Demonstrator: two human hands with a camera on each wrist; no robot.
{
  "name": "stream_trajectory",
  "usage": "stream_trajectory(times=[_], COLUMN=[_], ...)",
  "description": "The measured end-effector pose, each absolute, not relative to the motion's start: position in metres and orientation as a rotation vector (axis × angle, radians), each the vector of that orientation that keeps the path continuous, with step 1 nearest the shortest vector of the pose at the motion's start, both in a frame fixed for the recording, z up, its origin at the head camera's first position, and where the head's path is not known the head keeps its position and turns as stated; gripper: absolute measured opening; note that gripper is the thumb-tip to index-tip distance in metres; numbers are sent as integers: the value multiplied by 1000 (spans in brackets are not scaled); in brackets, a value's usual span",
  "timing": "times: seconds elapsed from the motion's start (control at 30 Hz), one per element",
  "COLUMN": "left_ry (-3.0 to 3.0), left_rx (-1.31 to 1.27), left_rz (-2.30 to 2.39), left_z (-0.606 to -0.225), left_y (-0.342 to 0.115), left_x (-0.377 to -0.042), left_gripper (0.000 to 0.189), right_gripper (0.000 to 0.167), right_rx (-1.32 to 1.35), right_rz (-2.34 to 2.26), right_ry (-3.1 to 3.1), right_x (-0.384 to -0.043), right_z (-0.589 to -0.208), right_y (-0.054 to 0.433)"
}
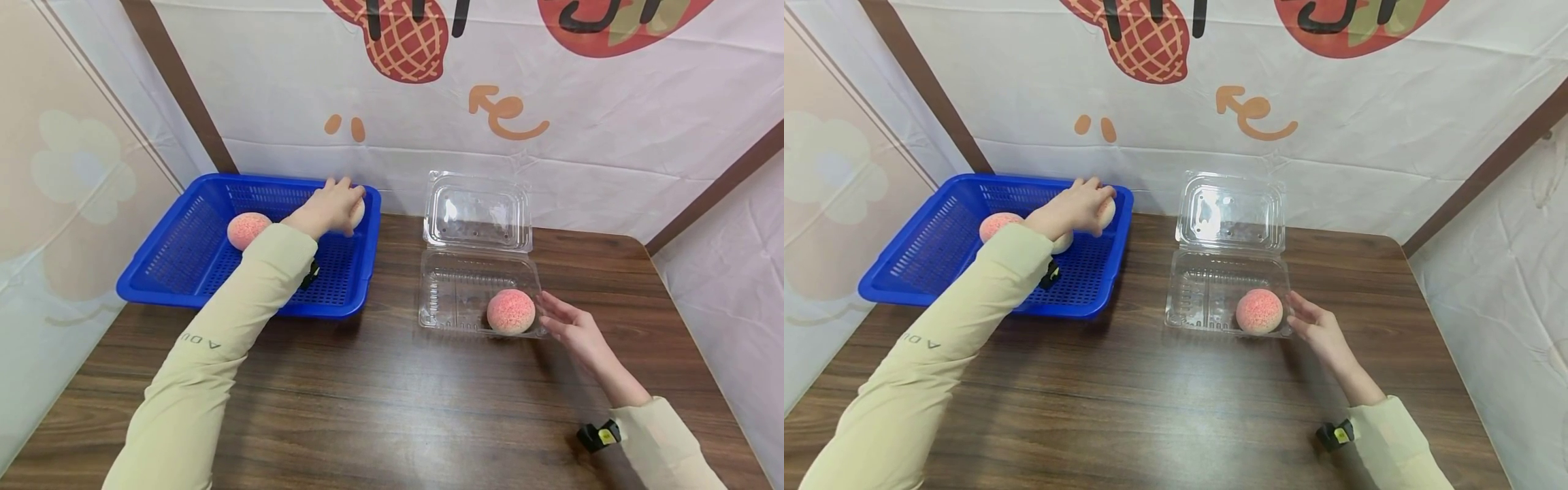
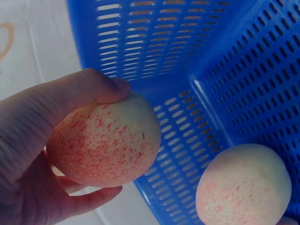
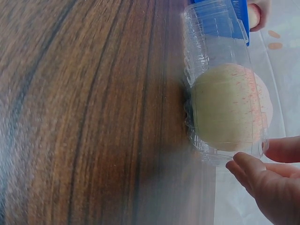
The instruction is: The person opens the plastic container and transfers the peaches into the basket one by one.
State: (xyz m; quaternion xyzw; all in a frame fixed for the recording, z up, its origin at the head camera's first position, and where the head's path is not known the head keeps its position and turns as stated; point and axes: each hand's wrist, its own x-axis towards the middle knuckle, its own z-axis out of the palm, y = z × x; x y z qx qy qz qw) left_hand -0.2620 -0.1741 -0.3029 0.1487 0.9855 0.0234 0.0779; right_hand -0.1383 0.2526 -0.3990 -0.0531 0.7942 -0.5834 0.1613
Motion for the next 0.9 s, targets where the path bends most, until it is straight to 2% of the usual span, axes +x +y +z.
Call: stream_trajectory(times=[0.9], left_ry=[2829], left_rx=[434], left_rz=[-9], left_z=[-327], left_y=[-168], left_x=[-265], left_gripper=[82], right_gripper=[57], right_rx=[-168], right_rz=[-1641], right_ry=[2281], right_x=[-140], right_z=[-399], right_y=[254])
